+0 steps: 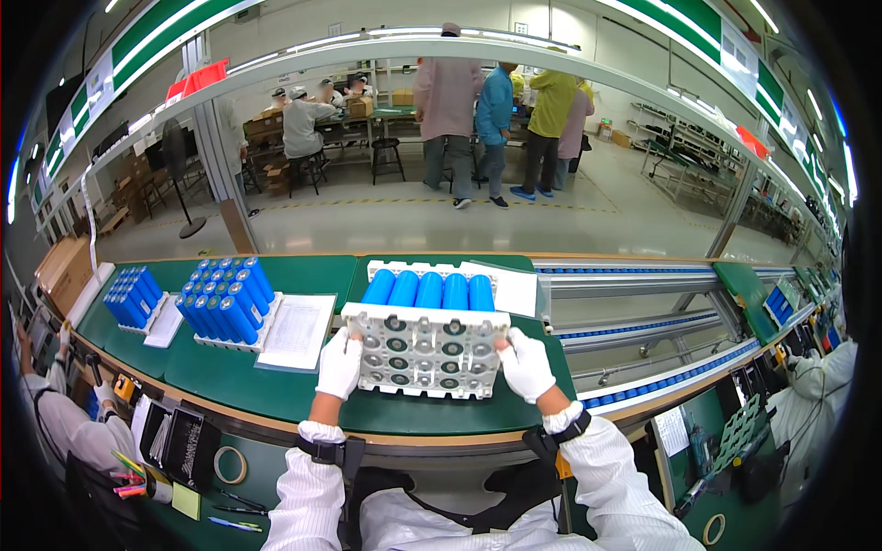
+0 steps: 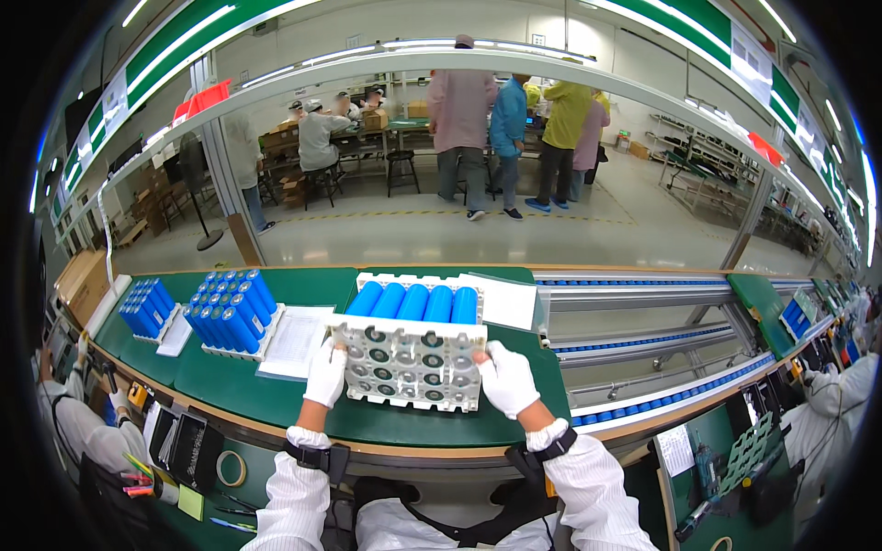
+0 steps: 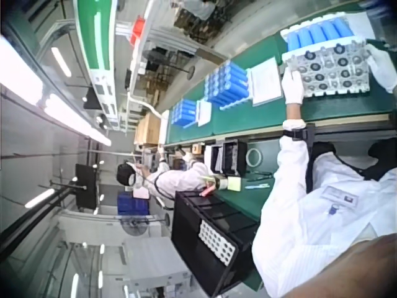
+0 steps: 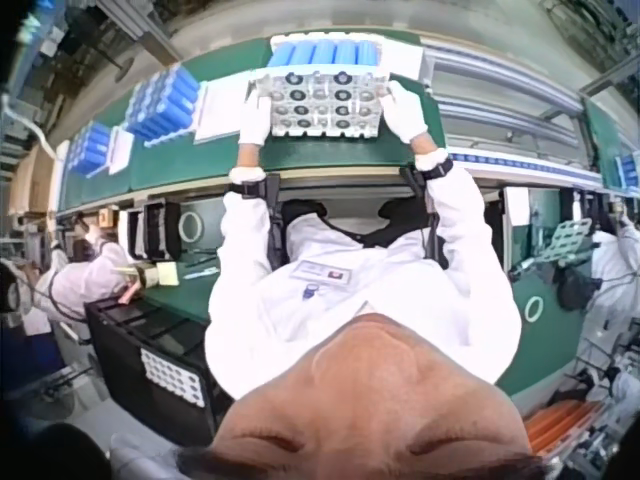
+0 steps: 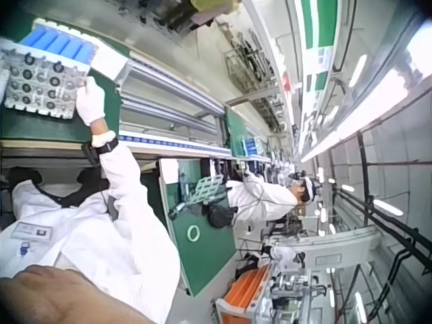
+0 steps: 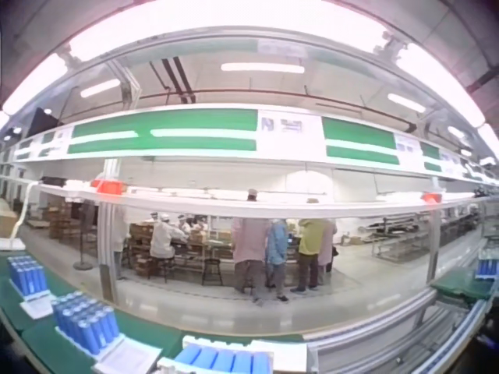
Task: Assembling lithium-ion battery cells into plastic frames and using tools to secure or mark them.
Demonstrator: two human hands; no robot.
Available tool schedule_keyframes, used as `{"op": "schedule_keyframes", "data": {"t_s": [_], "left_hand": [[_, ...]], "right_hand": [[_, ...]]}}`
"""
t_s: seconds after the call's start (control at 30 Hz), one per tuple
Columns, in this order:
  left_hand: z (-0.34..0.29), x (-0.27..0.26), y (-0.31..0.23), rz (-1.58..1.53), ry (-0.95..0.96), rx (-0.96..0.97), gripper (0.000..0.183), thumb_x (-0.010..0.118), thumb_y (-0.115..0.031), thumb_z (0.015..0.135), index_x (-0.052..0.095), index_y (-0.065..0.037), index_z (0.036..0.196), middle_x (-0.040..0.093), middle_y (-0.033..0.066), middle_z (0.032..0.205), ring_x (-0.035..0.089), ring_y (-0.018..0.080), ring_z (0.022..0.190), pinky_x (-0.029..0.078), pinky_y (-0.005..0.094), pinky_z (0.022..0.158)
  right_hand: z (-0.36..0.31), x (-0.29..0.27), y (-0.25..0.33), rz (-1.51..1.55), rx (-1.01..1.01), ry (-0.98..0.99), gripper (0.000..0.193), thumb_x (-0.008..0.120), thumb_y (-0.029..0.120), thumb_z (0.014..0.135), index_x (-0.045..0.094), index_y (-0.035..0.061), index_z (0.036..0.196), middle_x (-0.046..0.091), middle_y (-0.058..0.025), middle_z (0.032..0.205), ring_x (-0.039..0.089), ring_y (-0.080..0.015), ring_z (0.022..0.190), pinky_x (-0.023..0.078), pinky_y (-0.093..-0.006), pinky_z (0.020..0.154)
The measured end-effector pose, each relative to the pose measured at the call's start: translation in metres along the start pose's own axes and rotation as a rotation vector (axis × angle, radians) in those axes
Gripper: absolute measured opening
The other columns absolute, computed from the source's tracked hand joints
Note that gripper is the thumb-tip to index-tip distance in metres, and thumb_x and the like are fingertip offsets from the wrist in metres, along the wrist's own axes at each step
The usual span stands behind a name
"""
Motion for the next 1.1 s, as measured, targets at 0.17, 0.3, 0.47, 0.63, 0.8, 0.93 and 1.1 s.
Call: {"op": "schedule_keyframes", "data": {"t_s": [0.17, 0.3, 0.47, 0.63, 0.8, 0.93, 1.1], "left_hand": [[0.056, 0.005, -0.012, -0.073, 0.089, 0.009, 0.035, 0.046, -0.032, 0.100, 0.058, 0.001, 0.095, 0.063, 0.0187, 0.081, 0.060, 0.0269, 0.073, 0.047, 0.0379, 0.069], [0.099, 0.023, -0.015, -0.032, 0.075, 0.057, 0.040, 0.043, -0.035, 0.100, 0.058, 0.001, 0.092, 0.062, 0.0223, 0.081, 0.060, 0.0350, 0.076, 0.047, 0.0406, 0.070], [0.147, 0.042, 0.002, 0.201, 0.146, -0.065, 0.049, 0.039, -0.040, 0.099, 0.062, 0.002, 0.092, 0.064, 0.0232, 0.083, 0.061, 0.0404, 0.082, 0.047, 0.0425, 0.074], [0.183, 0.068, 0.016, 0.241, 0.303, -0.177, 0.056, 0.038, -0.044, 0.096, 0.067, 0.003, 0.097, 0.065, 0.0271, 0.096, 0.061, 0.0423, 0.094, 0.046, 0.0432, 0.082], [0.206, 0.079, 0.062, 0.339, 0.379, 0.068, 0.053, 0.039, -0.042, 0.095, 0.065, 0.004, 0.093, 0.064, 0.0284, 0.097, 0.059, 0.0457, 0.095, 0.045, 0.0464, 0.085], [0.205, 0.080, 0.057, 0.004, 0.370, -0.290, 0.053, 0.037, -0.040, 0.096, 0.065, 0.004, 0.095, 0.065, 0.0270, 0.098, 0.060, 0.0428, 0.094, 0.045, 0.0447, 0.083], [0.205, 0.088, 0.041, 0.281, 0.439, -0.161, 0.045, 0.038, -0.031, 0.100, 0.064, 0.005, 0.100, 0.063, 0.0293, 0.105, 0.063, 0.0403, 0.093, 0.049, 0.0432, 0.078]], "right_hand": [[0.052, 0.002, -0.001, 0.042, 0.006, -0.150, 0.032, 0.051, 0.034, 0.096, 0.060, 0.0037, 0.089, 0.061, -0.0243, 0.073, 0.061, -0.0439, 0.072, 0.047, -0.0467, 0.062], [0.094, 0.015, -0.020, 0.098, 0.039, -0.213, 0.033, 0.049, 0.032, 0.097, 0.062, 0.0026, 0.095, 0.062, -0.0245, 0.079, 0.060, -0.0444, 0.077, 0.047, -0.0462, 0.066], [0.142, 0.027, -0.051, 0.078, 0.207, -0.088, 0.037, 0.046, 0.035, 0.097, 0.060, 0.0016, 0.094, 0.062, -0.0273, 0.086, 0.060, -0.0460, 0.086, 0.046, -0.0473, 0.071], [0.178, 0.042, -0.090, 0.043, 0.293, 0.002, 0.043, 0.046, 0.037, 0.094, 0.065, -0.0004, 0.084, 0.064, -0.0250, 0.091, 0.060, -0.0430, 0.090, 0.046, -0.0473, 0.080], [0.203, 0.053, -0.110, -0.128, 0.115, 0.139, 0.044, 0.046, 0.036, 0.095, 0.066, -0.0015, 0.082, 0.065, -0.0261, 0.085, 0.062, -0.0435, 0.085, 0.048, -0.0471, 0.076], [0.204, 0.046, -0.096, 0.046, 0.366, 0.050, 0.043, 0.045, 0.034, 0.096, 0.066, -0.0009, 0.084, 0.065, -0.0263, 0.085, 0.061, -0.0439, 0.086, 0.048, -0.0463, 0.076], [0.201, 0.052, -0.101, -0.082, 0.473, 0.070, 0.043, 0.043, 0.036, 0.095, 0.069, 0.0019, 0.093, 0.065, -0.0254, 0.100, 0.060, -0.0430, 0.100, 0.048, -0.0453, 0.088]]}}
Point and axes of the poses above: each hand's wrist, its own z-axis towards the middle knuckle, its own x-axis out of the palm, y = z × x, the point moved 3 cm from there along z, towards the middle knuckle
